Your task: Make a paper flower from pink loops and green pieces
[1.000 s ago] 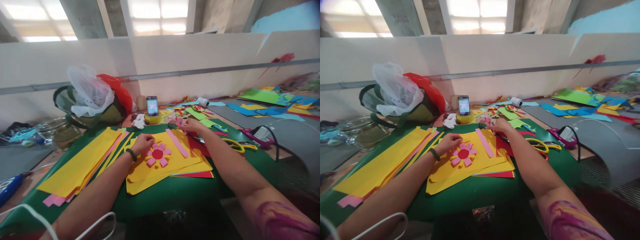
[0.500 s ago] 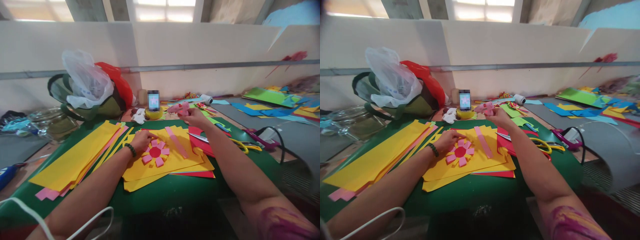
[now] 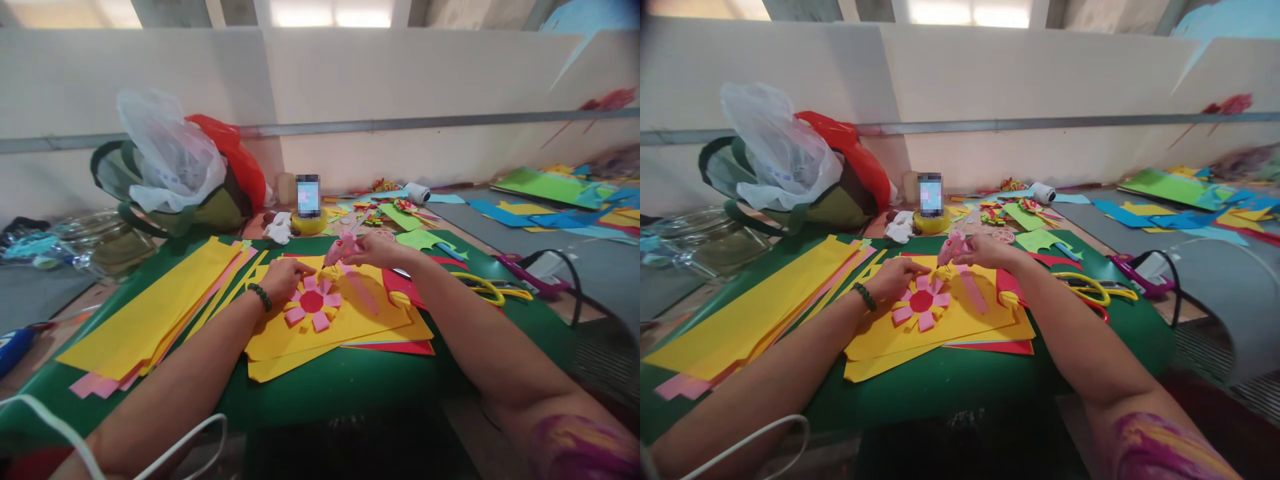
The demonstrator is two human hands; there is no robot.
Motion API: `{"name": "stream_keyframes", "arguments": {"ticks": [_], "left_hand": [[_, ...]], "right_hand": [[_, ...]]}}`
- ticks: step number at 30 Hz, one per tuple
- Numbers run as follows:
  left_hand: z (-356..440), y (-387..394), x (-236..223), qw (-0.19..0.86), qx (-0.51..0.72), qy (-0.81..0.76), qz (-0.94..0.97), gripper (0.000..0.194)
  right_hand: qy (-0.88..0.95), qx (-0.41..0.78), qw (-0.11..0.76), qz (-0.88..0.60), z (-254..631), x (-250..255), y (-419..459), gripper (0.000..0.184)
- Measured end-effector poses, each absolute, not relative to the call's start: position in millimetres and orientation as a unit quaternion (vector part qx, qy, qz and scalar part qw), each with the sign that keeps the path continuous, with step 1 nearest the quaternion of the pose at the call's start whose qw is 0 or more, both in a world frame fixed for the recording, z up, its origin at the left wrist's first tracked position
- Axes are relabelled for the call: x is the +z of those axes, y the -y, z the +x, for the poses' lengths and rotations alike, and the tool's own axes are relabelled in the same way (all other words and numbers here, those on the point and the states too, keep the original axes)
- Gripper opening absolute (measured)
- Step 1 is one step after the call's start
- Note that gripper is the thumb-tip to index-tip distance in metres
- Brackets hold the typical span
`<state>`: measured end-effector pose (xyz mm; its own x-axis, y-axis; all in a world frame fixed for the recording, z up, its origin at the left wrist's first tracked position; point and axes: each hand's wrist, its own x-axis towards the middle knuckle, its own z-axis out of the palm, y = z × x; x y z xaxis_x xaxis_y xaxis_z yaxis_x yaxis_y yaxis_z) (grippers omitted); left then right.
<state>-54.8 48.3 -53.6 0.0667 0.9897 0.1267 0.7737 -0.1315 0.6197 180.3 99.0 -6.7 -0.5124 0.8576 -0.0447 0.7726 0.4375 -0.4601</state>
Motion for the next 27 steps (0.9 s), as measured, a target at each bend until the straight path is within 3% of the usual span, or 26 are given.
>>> {"name": "stream_keyframes", "arguments": {"ticks": [4, 9, 14, 27], "left_hand": [[-55.8, -49.6, -57.0, 0.218, 0.303, -0.618, 0.692, 0.028], [-56.6, -49.9, -58.7, 0.222, 0.3, -0.62, 0.69, 0.028], [-57.4, -50.5, -59.6, 0.243, 0.33, -0.611, 0.678, 0.023], [-55.8, -49.6, -56.8, 0.244, 0.317, -0.62, 0.675, 0.026]], "right_hand": [[0.846, 0.18, 0.08, -0.496, 179.4, -9.4, -101.5, 0.038], [0.849, 0.224, 0.081, -0.472, 180.6, -10.5, -102.7, 0.03], [0.852, 0.178, 0.094, -0.483, 179.4, -13.0, -103.7, 0.038], [0.845, 0.182, 0.074, -0.497, 180.3, -5.7, -100.1, 0.035]]}}
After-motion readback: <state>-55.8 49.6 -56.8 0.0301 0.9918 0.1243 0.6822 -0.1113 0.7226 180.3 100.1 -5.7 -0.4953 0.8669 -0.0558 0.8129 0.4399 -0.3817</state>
